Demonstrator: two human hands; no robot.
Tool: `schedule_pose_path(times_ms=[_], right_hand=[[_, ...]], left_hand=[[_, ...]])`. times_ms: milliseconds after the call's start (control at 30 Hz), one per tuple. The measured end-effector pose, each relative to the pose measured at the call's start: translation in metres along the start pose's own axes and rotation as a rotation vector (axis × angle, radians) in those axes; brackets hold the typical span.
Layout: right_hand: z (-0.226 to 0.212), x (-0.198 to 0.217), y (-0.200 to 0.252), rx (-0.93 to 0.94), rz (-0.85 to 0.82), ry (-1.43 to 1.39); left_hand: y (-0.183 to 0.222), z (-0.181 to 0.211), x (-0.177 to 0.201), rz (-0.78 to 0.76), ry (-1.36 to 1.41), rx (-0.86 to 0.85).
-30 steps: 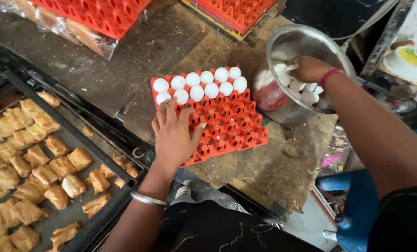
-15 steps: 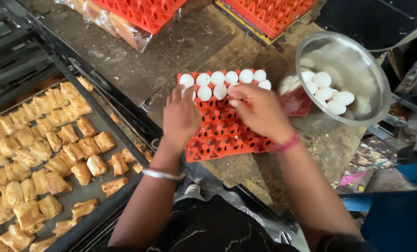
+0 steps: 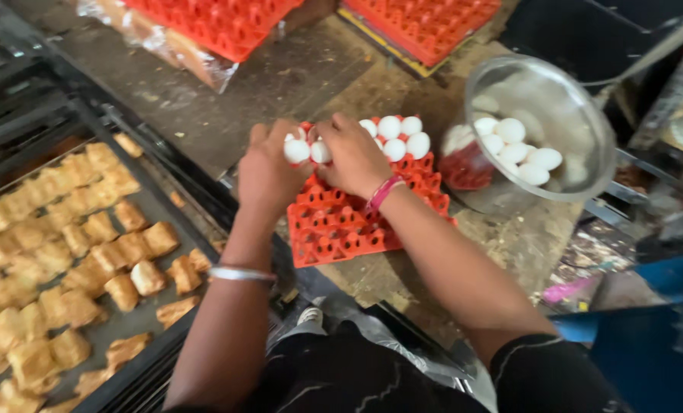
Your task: The person picks up eggs from a red plastic crate and places them into a metal bowl.
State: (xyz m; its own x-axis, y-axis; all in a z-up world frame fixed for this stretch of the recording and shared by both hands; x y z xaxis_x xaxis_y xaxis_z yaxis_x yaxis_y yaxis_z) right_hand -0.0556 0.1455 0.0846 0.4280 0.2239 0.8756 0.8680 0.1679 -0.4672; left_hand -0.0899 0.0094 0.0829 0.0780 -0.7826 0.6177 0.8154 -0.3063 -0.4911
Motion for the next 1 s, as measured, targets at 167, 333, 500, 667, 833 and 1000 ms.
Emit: schedule_pose_path(times_ms=[167, 333, 500, 667, 833, 1000], right_hand=[[0.044, 0.011, 0.045, -0.678, 0.276, -1.589], [0.026, 0.016, 0.1, -0.751, 0.24, -1.943], [0.023, 0.04, 0.132, -0.786, 0.264, -1.716], [0.05, 0.115, 0.148, -0.788, 0.491, -1.238], [0.107, 0.227, 0.139, -0.285, 0.422, -0.078], [0.227, 0.172, 0.138, -0.625, -0.136, 0.117]], left_hand=[[0.007, 0.038, 0.019, 0.022, 0.387, -0.101], [0.017, 0.093, 0.003, -0.241, 0.551, -0.208], [0.019, 0.132, -0.016, -0.479, 0.649, -0.411], [0.022, 0.154, -0.011, -0.333, 0.66, -0.572], [0.039, 0.123, -0.029, -0.302, 0.437, -0.475], [0.067, 0.085, -0.052, -0.23, 0.182, -0.387]])
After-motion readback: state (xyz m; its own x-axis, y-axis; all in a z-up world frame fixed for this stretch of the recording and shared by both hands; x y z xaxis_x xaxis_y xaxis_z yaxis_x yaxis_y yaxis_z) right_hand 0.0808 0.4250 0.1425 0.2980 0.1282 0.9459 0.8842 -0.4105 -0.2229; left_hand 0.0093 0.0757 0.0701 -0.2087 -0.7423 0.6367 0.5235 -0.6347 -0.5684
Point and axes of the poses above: each hand's wrist, its own y-axis away from the middle knuckle, its own x-axis out of the back of the hand, z = x × y, the point moved 7 cm from there along -y, towards the middle knuckle, and after that the axes turned 2 degrees about z, right-handed, at the moved point
